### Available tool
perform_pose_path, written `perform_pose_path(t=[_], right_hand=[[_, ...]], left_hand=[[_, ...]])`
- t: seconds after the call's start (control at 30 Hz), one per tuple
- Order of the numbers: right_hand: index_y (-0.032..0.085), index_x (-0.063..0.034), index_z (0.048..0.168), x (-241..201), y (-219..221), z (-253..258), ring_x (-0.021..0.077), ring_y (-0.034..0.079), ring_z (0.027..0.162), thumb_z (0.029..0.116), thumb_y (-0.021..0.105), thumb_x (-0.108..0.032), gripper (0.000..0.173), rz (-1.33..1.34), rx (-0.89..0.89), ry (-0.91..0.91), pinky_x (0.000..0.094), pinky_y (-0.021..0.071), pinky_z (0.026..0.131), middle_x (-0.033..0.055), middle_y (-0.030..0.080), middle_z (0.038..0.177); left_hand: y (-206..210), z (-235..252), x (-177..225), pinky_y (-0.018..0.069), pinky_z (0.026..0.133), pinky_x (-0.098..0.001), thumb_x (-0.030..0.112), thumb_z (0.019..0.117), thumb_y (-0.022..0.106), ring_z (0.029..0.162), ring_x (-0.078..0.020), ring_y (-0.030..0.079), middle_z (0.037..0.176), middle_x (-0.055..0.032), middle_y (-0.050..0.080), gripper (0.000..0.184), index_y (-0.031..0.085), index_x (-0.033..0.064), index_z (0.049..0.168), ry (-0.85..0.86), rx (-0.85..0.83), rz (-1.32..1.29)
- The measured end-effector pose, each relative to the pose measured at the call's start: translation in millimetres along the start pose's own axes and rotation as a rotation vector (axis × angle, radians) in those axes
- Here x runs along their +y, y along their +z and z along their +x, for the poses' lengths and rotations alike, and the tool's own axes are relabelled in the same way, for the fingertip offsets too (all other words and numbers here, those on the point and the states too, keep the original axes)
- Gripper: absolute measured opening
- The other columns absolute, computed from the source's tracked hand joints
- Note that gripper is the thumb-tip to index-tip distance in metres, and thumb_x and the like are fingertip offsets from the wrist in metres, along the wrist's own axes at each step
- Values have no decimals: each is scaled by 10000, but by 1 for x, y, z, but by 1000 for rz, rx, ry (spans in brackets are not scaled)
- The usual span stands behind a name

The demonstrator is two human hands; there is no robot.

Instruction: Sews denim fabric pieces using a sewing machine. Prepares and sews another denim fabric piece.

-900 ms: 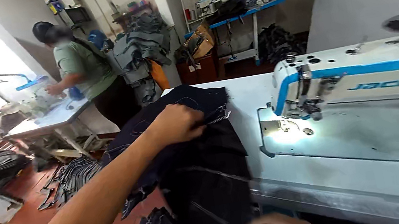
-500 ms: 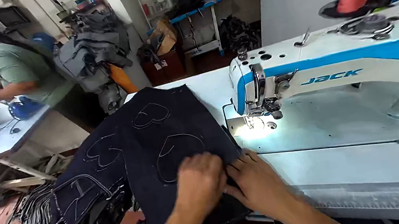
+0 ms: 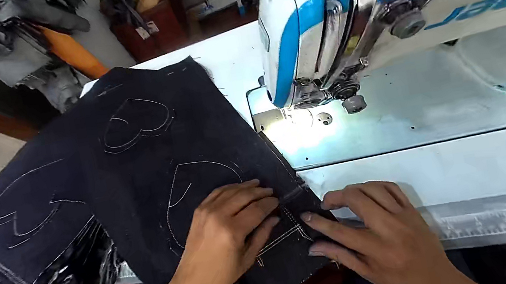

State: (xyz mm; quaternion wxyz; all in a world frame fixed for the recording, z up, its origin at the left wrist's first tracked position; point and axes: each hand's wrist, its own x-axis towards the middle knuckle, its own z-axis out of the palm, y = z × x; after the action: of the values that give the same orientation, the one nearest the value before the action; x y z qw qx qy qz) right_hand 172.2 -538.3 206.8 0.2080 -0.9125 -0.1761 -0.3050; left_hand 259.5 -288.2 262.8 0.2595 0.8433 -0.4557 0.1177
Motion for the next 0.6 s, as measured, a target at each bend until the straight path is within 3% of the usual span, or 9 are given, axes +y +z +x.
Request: perform_pose_path(t=[0.1, 0.23, 0.4, 0.5, 0.57, 0.6], right_hand=[[720, -347, 1148, -2, 1, 2, 196, 608, 949, 992, 525, -616, 366, 11, 14, -7, 404, 448, 877, -4, 657, 976], [714, -317, 1212, -5, -3, 5, 217, 652, 975, 956, 569, -643, 440, 36, 4, 89, 427, 493, 851, 12, 708, 1022], [744, -306, 1165, -5, -2, 4, 214, 622, 1037, 946, 571, -662, 452, 37, -12, 118, 407, 468, 850, 10, 699, 1120], [750, -282, 1123, -5, -3, 7, 202, 603, 1215, 963, 551, -644, 442, 12, -54, 91, 432, 473, 928, -65, 670, 1341], [757, -261, 1057, -6, -7, 10, 204, 570, 1290, 947, 571, -635, 431, 26, -115, 95, 457, 453, 937, -109, 652, 1384], [754, -261, 1028, -5, -9, 13, 206, 560, 1297, 936, 574, -646, 435, 27, -141, 100, 465, 445, 933, -120, 651, 1379]], left_hand=[[15, 0, 5, 559, 1037, -372, 160, 1006, 632, 1186, -194, 686, 1128, -37, 770, 168, 785, 108, 1053, 26, 158, 58], [25, -3, 2, 552, 1068, -372, 150, 993, 638, 1213, -178, 675, 1140, -22, 769, 173, 794, 107, 1055, 11, 116, 29], [22, -2, 2, 534, 1085, -393, 135, 997, 632, 1236, -203, 661, 1158, -36, 763, 179, 792, 100, 1068, 75, 79, 94], [19, -1, 8, 516, 1094, -379, 129, 1006, 603, 1239, -202, 661, 1172, -48, 762, 202, 787, 85, 1077, 115, 36, 197], [13, 3, 9, 525, 1075, -371, 180, 1011, 597, 1226, -194, 667, 1171, -43, 761, 221, 791, 89, 1065, 96, -11, 171], [7, 9, 6, 530, 1066, -378, 271, 1025, 593, 1226, -180, 663, 1182, -24, 755, 259, 793, 110, 1058, 54, -42, 148]])
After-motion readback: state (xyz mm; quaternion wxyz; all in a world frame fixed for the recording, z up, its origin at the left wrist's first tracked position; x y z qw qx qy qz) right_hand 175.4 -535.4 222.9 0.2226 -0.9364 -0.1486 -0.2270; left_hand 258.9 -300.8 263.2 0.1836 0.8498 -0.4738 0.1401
